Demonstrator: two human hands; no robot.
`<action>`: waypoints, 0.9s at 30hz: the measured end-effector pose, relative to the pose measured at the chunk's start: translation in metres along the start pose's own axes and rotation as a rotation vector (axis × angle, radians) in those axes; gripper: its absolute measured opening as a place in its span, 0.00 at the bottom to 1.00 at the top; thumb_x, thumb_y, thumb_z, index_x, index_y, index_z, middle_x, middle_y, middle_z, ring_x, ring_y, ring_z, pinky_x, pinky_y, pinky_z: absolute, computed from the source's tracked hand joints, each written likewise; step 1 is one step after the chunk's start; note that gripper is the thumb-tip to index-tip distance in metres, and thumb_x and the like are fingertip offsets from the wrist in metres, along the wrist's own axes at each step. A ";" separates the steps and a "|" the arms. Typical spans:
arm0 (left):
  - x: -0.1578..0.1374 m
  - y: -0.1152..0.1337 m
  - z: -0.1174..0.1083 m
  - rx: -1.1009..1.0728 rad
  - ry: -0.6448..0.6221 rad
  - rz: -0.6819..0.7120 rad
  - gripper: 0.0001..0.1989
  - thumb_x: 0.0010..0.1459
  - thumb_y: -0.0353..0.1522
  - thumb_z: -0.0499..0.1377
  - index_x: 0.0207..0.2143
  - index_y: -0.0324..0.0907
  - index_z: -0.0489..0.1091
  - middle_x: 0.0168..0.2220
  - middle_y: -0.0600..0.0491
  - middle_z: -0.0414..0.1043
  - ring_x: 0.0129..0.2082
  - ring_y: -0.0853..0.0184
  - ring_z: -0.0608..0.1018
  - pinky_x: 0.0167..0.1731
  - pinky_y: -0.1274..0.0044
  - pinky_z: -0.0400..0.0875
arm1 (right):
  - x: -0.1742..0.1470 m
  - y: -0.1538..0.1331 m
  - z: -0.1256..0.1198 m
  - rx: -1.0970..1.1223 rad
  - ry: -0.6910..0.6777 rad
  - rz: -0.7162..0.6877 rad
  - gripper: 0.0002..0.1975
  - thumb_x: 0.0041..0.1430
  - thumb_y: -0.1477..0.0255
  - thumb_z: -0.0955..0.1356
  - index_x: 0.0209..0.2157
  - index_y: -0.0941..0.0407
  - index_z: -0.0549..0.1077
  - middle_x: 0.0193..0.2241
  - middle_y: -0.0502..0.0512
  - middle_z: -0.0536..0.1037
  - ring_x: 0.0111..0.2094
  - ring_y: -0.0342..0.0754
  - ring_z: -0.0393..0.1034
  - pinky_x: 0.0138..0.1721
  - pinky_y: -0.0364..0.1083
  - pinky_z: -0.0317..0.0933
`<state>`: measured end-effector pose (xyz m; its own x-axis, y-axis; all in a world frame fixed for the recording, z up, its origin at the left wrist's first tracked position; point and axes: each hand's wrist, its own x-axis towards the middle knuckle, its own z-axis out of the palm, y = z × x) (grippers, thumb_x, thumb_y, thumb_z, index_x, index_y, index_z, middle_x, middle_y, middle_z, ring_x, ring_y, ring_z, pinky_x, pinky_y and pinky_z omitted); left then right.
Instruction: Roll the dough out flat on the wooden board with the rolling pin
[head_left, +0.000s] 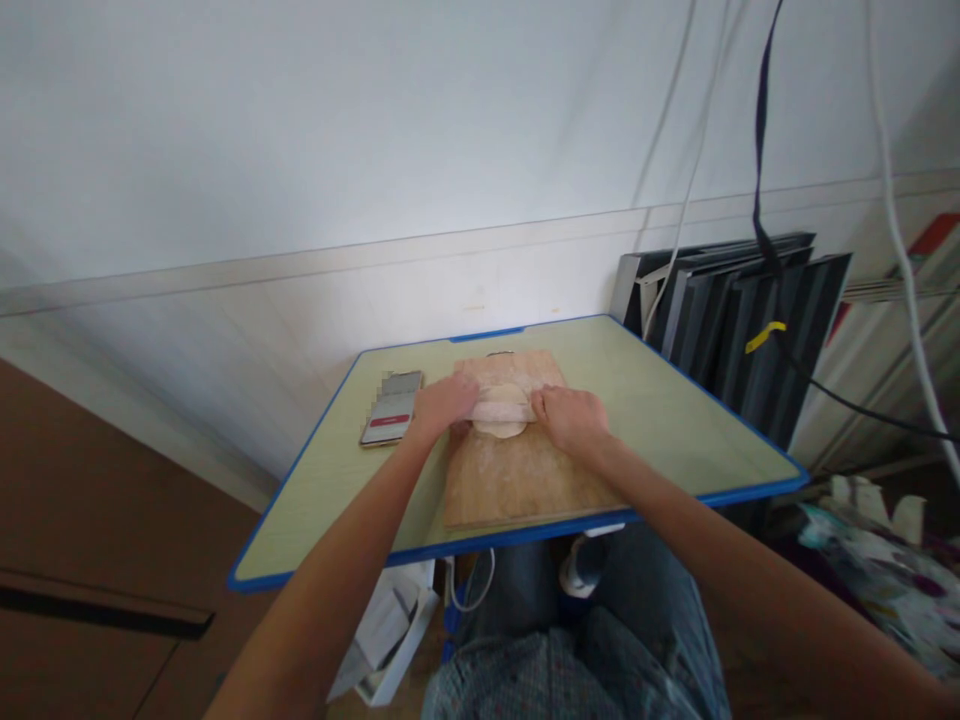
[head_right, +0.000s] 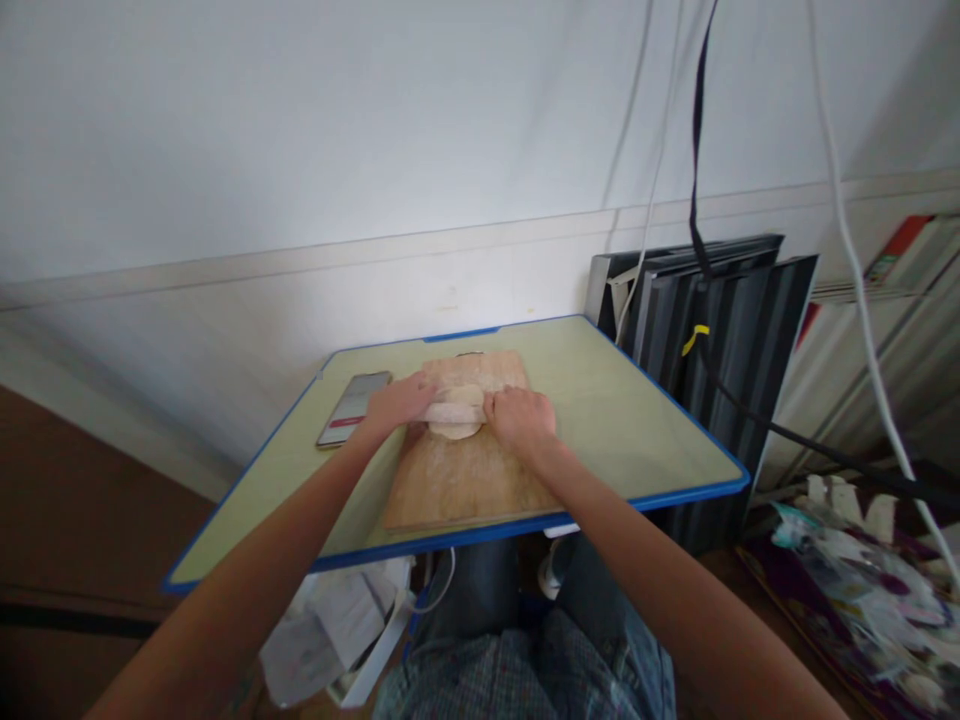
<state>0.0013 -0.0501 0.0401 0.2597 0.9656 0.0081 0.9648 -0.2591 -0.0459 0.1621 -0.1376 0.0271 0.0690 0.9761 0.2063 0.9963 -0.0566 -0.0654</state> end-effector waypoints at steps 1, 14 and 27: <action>-0.005 0.000 0.001 -0.001 0.023 -0.014 0.22 0.60 0.39 0.37 0.50 0.44 0.62 0.46 0.45 0.71 0.45 0.57 0.73 0.39 0.66 0.68 | -0.004 -0.001 0.001 -0.005 0.024 -0.024 0.24 0.64 0.68 0.49 0.37 0.59 0.73 0.37 0.61 0.76 0.38 0.50 0.71 0.36 0.45 0.59; 0.001 -0.001 0.002 -0.061 0.051 -0.035 0.22 0.58 0.39 0.39 0.48 0.43 0.64 0.44 0.44 0.72 0.43 0.56 0.74 0.38 0.67 0.68 | -0.001 -0.001 0.001 -0.014 0.009 -0.022 0.23 0.64 0.68 0.50 0.35 0.58 0.72 0.37 0.59 0.77 0.36 0.51 0.72 0.33 0.46 0.60; -0.014 -0.002 0.002 0.006 0.129 0.216 0.19 0.61 0.34 0.39 0.40 0.41 0.67 0.46 0.46 0.69 0.48 0.61 0.70 0.44 0.70 0.64 | -0.026 0.001 0.010 -0.005 0.159 -0.134 0.21 0.64 0.62 0.50 0.40 0.55 0.68 0.37 0.56 0.75 0.36 0.48 0.70 0.32 0.44 0.57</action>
<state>-0.0046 -0.0630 0.0377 0.4633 0.8774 0.1246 0.8862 -0.4586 -0.0664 0.1609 -0.1607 0.0116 -0.0570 0.9294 0.3647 0.9973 0.0698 -0.0219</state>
